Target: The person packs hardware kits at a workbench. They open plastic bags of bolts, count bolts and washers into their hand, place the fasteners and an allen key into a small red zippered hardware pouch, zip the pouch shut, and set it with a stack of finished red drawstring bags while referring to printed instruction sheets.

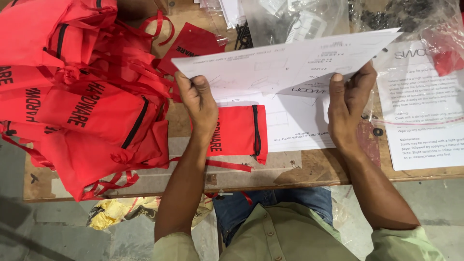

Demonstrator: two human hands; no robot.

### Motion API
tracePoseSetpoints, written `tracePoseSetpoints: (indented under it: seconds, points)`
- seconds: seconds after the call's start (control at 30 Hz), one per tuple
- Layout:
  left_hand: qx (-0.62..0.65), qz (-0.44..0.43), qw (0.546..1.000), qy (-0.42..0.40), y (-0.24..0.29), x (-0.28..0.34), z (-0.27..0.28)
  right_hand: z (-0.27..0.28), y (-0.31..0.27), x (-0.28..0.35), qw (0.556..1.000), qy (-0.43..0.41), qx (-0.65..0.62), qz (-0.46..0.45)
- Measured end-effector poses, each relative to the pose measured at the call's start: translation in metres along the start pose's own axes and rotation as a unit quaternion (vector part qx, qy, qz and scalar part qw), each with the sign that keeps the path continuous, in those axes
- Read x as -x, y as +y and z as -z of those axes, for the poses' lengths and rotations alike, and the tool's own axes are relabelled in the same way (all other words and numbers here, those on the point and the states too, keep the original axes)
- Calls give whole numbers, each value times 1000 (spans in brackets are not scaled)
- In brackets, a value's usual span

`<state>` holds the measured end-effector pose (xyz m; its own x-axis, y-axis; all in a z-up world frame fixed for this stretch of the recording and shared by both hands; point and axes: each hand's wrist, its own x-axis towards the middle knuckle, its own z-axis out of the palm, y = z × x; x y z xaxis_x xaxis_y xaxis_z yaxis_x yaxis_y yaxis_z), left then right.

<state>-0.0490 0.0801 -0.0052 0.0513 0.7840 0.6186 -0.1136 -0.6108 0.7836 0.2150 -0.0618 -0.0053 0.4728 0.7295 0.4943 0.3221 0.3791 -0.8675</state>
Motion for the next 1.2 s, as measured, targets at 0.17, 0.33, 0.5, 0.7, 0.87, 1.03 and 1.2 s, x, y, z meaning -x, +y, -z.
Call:
tracePoseSetpoints:
  seconds: [0.17,0.33,0.5,0.7,0.87,1.03,1.2]
  points:
    - [-17,9,1000,18,-1,-1,5,4,20,1,999,-9,30,-19]
    - [9,2,1000,-16,0,-2,2,-1,6,-5,1000,-9,-5,1]
    - [0,16,1000,-8,-3,0,3,-3,-2,-6,1000,-7,-11,9]
    - [-14,4,1000,0,1,-1,2,-1,-5,-7,1000,16,-2,10]
    - [-19,16,1000,7,9,-4,0,4,0,-7,999,47,-21,3]
    - [-9,10,1000,24,13,-7,0,2,-7,-9,997,62,-33,2]
    - [-20,-2,999,36,33,-18,-2,4,-32,-20,996,73,-9,47]
